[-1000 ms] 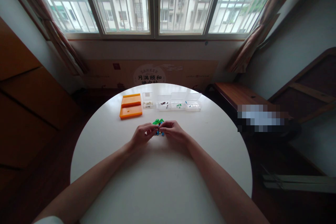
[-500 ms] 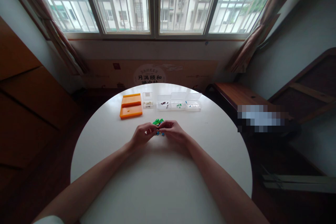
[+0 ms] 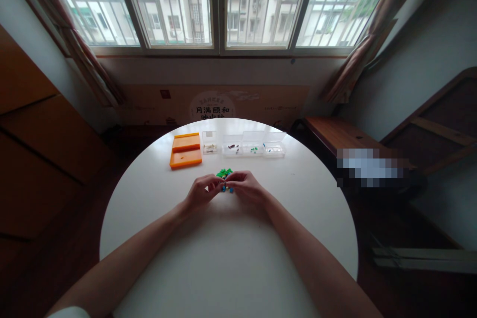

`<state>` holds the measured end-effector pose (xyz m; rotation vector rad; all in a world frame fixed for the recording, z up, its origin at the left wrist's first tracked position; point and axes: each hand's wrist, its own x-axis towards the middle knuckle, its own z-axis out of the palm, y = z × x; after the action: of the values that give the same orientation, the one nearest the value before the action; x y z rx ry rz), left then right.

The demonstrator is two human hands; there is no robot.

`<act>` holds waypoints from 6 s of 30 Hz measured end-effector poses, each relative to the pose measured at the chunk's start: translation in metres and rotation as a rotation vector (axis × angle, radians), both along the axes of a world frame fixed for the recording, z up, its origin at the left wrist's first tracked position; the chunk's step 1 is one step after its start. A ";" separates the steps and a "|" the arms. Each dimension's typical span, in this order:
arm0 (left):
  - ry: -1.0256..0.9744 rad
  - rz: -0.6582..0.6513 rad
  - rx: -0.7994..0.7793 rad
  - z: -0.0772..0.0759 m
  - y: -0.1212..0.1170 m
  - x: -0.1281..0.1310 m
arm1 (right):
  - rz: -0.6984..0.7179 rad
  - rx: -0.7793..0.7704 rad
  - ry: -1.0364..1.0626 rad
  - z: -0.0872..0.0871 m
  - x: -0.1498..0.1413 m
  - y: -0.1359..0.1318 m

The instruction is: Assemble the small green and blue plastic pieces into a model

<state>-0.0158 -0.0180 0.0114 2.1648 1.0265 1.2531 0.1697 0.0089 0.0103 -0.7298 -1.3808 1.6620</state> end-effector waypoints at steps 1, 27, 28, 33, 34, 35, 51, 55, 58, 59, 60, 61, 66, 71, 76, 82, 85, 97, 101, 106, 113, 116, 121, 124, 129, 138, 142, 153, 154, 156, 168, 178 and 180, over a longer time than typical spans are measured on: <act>-0.001 -0.003 0.000 0.000 0.000 0.000 | 0.000 -0.003 0.009 0.000 0.000 0.000; -0.010 0.019 0.029 0.001 -0.001 0.002 | 0.006 0.005 0.027 0.000 0.000 0.000; -0.012 0.023 0.033 0.001 -0.001 0.002 | 0.006 0.007 0.020 0.000 0.000 0.000; -0.014 0.032 0.034 0.000 -0.001 0.002 | 0.004 0.001 -0.003 0.000 0.000 0.000; -0.012 0.033 0.036 0.000 0.000 0.002 | 0.001 -0.002 -0.006 0.000 0.000 0.000; -0.011 0.034 0.041 -0.001 0.000 0.001 | -0.003 -0.006 -0.009 0.000 0.000 0.000; -0.003 0.009 0.024 -0.002 -0.001 0.000 | 0.019 -0.014 0.024 0.000 0.000 -0.001; 0.012 0.024 0.022 -0.001 -0.001 0.001 | 0.020 0.002 0.019 0.000 0.000 -0.001; 0.018 0.023 0.025 0.000 -0.001 0.001 | 0.024 0.005 0.021 0.000 0.000 -0.001; 0.017 0.022 0.026 0.000 -0.001 0.001 | 0.026 0.003 0.023 0.000 0.000 0.000; 0.016 0.020 0.026 0.000 -0.001 0.001 | 0.027 0.001 0.024 0.000 0.000 0.000; 0.017 0.018 0.026 -0.001 -0.001 0.001 | 0.027 -0.001 0.024 -0.001 0.000 0.000; 0.026 0.006 0.041 -0.001 -0.001 0.001 | 0.018 0.002 0.018 -0.001 0.000 0.000; 0.034 0.006 0.049 -0.001 -0.001 0.001 | 0.019 0.004 0.017 0.000 0.000 0.000; 0.035 -0.004 0.057 -0.002 -0.001 0.001 | 0.019 -0.001 0.018 0.001 0.000 0.000; 0.058 0.009 0.064 -0.001 0.000 -0.001 | 0.016 0.002 0.007 0.002 0.000 -0.001; 0.052 0.005 0.076 -0.001 0.000 -0.001 | 0.016 0.004 0.010 0.002 0.000 -0.001; 0.020 -0.003 0.080 -0.001 0.000 0.000 | -0.002 -0.063 -0.053 0.002 0.001 -0.001; 0.028 -0.004 0.065 -0.002 0.000 -0.001 | 0.012 -0.058 -0.046 0.004 0.001 -0.002; 0.032 -0.014 0.067 -0.003 0.001 -0.001 | 0.021 -0.013 -0.029 0.004 0.001 -0.003; 0.013 0.021 0.032 -0.001 0.000 0.000 | 0.024 -0.044 0.001 0.005 0.001 -0.003; 0.026 0.029 0.024 0.000 0.000 -0.001 | 0.024 -0.054 0.005 0.004 0.001 -0.003; 0.028 0.016 0.039 0.000 0.001 -0.001 | 0.021 -0.042 -0.015 0.003 0.001 -0.003; 0.025 0.009 0.037 -0.001 0.001 -0.001 | 0.024 -0.042 -0.019 0.004 0.001 -0.003; 0.027 0.010 0.039 -0.002 0.001 -0.002 | 0.008 -0.043 -0.072 0.006 0.001 -0.003; 0.027 0.000 0.056 0.001 0.000 -0.001 | 0.004 -0.053 -0.076 0.004 0.002 -0.002; 0.001 0.011 0.062 0.000 0.000 0.000 | 0.001 -0.039 -0.057 0.005 0.001 -0.002; 0.029 0.007 0.065 0.000 0.000 0.000 | 0.025 -0.035 -0.044 0.005 0.001 -0.002; 0.031 0.005 0.064 0.000 0.000 -0.001 | 0.026 -0.033 -0.033 0.005 0.001 -0.002; 0.030 0.002 0.063 0.000 0.000 0.000 | 0.025 -0.032 -0.014 0.006 0.001 -0.002; 0.012 -0.011 0.084 0.001 -0.001 0.000 | 0.013 -0.038 -0.028 0.003 0.000 0.000; 0.026 -0.015 0.075 0.001 -0.002 0.001 | 0.033 -0.022 -0.032 0.005 0.002 -0.002; 0.032 -0.022 0.072 0.002 -0.002 0.001 | 0.030 -0.027 -0.025 0.005 0.002 -0.002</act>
<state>-0.0151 -0.0201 0.0129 2.2510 0.9815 1.2670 0.1717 0.0071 0.0150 -0.7509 -1.3956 1.7030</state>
